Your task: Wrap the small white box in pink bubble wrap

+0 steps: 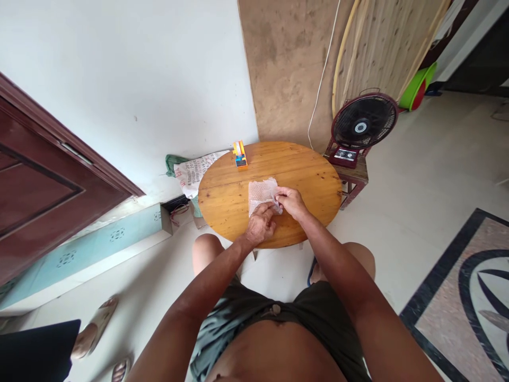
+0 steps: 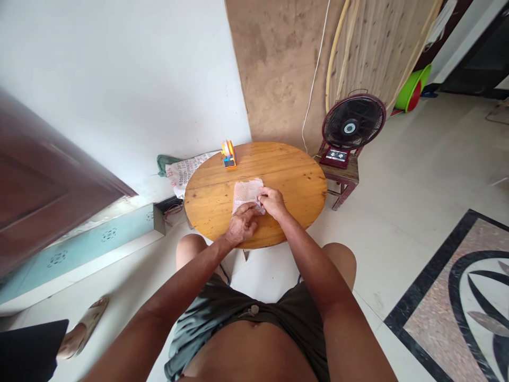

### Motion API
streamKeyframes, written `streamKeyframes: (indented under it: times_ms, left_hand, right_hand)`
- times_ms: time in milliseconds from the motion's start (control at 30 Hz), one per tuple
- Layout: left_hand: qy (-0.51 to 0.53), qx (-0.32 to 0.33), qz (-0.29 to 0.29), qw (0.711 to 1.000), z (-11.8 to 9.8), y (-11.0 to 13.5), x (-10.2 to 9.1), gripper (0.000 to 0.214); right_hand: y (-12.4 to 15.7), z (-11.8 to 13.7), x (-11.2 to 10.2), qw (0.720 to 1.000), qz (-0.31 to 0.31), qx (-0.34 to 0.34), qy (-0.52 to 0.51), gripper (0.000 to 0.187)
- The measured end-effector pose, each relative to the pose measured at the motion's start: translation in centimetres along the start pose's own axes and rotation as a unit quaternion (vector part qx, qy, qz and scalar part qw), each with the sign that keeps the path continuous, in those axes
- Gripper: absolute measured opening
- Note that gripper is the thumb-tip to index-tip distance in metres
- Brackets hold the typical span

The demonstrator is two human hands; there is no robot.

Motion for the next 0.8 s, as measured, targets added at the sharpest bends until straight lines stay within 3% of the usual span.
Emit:
streamKeyframes:
  times_ms: [267,433,600,800]
  left_hand:
    - [0.109,-0.051,-0.039,0.992,1.3,-0.2,-0.7,0.034]
    - [0.167,-0.126,-0.074,0.975,2.7,-0.8,-1.1,0.029]
    - [0.266,-0.188,-0.076,0.943,3.9,-0.8,-0.8,0.026]
    - [0.249,-0.249,-0.050,0.935,6.0,-2.5,-0.8,0.029]
  right_hand:
    - [0.8,1.2,0.2,0.981,-0.010,-0.113,0.157,0.035]
    - [2.0,2.1,1.2,0.936,-0.034,-0.207,0.282,0.029]
    - [3.5,2.5,2.4,0.899,-0.049,-0.276,0.336,0.024]
    - [4.9,2.6,2.9,0.860,-0.067,-0.327,0.387,0.025]
Point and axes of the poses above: each hand's wrist, its own y-axis away from the middle knuckle, its own x-axis out of the palm, z = x × y, the point moved 8 cm from there along -y, towards the middle knuckle, and after that the axes turned 8 degrees about -y, right-handed, at the moved point
